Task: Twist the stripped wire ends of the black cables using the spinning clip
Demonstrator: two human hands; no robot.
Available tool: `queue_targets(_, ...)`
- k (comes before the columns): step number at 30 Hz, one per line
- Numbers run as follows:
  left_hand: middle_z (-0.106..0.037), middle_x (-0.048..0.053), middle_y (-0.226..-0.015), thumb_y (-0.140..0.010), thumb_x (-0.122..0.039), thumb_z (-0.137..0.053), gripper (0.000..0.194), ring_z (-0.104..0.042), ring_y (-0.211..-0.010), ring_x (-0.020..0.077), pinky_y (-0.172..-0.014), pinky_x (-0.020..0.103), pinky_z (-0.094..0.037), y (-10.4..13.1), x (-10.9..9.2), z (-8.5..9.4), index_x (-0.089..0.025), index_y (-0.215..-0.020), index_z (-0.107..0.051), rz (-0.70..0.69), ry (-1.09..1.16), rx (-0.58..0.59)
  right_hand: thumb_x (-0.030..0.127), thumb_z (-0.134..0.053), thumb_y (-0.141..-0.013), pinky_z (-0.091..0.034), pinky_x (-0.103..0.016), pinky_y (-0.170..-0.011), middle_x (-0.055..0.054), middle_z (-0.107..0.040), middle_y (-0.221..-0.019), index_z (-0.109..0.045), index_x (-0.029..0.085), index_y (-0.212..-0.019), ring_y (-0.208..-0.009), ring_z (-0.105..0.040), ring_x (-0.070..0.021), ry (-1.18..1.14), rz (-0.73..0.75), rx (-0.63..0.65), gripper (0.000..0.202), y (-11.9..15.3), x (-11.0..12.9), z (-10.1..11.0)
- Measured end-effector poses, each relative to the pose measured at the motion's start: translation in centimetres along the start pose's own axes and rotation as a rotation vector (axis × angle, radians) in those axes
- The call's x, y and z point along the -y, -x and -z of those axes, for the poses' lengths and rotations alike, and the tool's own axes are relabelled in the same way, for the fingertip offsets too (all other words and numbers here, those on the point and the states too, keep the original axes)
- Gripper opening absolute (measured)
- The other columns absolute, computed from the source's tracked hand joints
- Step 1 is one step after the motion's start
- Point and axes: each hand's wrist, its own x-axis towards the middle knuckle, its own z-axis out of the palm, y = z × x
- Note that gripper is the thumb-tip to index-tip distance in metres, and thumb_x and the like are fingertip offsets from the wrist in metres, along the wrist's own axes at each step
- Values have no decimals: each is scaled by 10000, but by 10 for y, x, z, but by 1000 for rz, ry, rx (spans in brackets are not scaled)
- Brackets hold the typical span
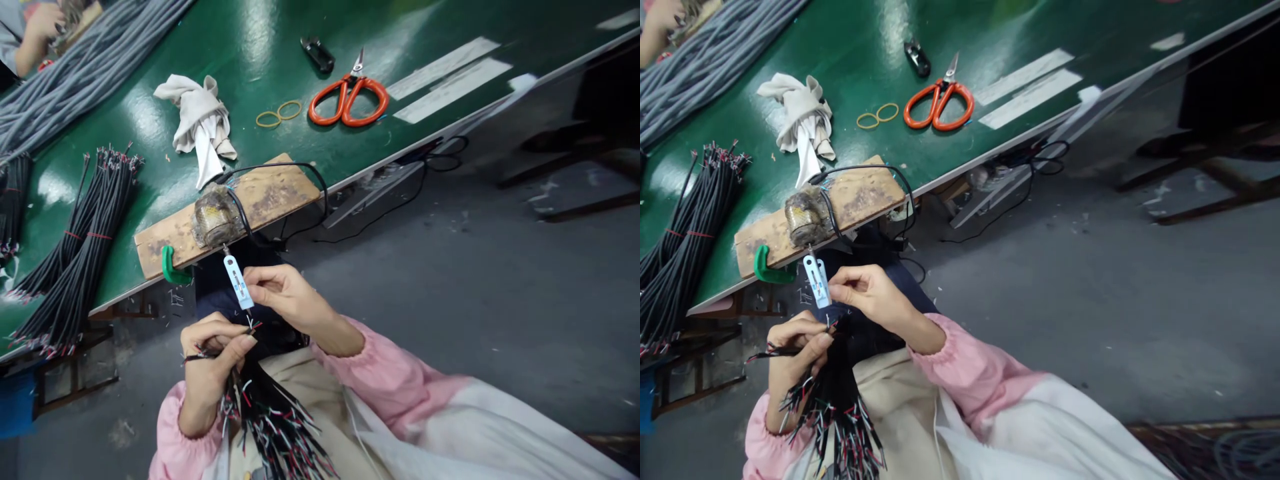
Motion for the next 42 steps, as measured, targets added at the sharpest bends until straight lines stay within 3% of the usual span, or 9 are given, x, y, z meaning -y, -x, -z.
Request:
queue_targets(6, -512, -53, -456, -541, -228, -898, 159, -378, -296, 31, -304, 168, -238, 1, -9, -6, -163, -532, -753, 71, -19, -31, 297, -691, -916, -451, -331, -661, -39, -744, -732, -801, 233, -928, -676, -593, -163, 418, 576, -139, 128, 23, -6, 4)
queue_targets(10, -520, -52, -468, -558, -228, -896, 147, -394, -297, 33, -299, 165, -247, 0, -7, -6, -167, -548, -763, 47, -30, -40, 236, -717, -890, -464, -347, -647, -38, -767, -723, -807, 251, -892, -651, -602, -170, 564, 684, -163, 91, 36, -10, 3)
queue_targets(13, -515, -55, -476, -581, -263, -897, 153, -384, -294, 26, -294, 163, -244, 1, -4, -3, -171, -568, -774, -9, -19, -76, 318, -738, -876, -472, -334, -622, -27, -720, -627, -769, 214, -731, -592, -575, -155, 476, 565, -165, 180, 31, -3, 1)
queue_targets(16, -548, -44, -509, -617, -300, -897, 158, -385, -304, 19, -293, 158, -248, 3, -2, 1, -183, -601, -792, -62, -6, -76, 504, -671, -893, -465, -298, -582, -33, -675, -615, -727, 175, -675, -585, -569, -143, 320, 254, -196, 399, 12, 11, -3)
queue_targets(19, -570, -38, -533, -653, -287, -886, 117, -386, -313, 11, -302, 148, -258, 5, -3, 3, -204, -630, -808, -93, -3, -51, 702, -720, -728, -414, -264, -529, -7, -610, -576, -681, 157, -625, -546, -514, -116, 168, 45, -123, 556, -11, 20, -13)
queue_targets(22, -561, -40, -530, -667, -279, -878, 99, -394, -316, 15, -305, 147, -267, 2, -6, 2, -209, -639, -815, -110, -10, -49, 725, -776, -623, -355, -246, -476, 29, -535, -523, -655, 150, -592, -479, -425, -80, -4, -92, -49, 589, -25, 22, -21)
queue_targets(32, -560, -55, -543, -667, -297, -879, 114, -374, -313, 7, -312, 144, -276, -5, -8, -8, -213, -656, -803, -108, 29, -46, 637, -852, -583, -319, -220, -443, 44, -529, -524, -636, 150, -580, -466, -415, -63, -314, -169, -2, 532, -27, 16, -27)
queue_targets(39, -545, -45, -514, -657, -368, -886, 217, -362, -302, 15, -306, 156, -257, -5, -10, -9, -179, -626, -785, -21, 15, -53, 725, -752, -674, -378, -229, -497, 4, -591, -572, -662, 141, -645, -522, -491, -92, -393, -239, 89, 591, -22, 4, -23)
queue_targets(42, -558, -35, -515, -664, -403, -882, 245, -344, -290, 10, -290, 155, -216, -5, -6, -6, -179, -626, -790, -37, 11, -20, 736, -672, -750, -393, -235, -526, -19, -602, -579, -652, 146, -617, -560, -502, -104, -396, -254, 21, 606, -21, -3, -16)
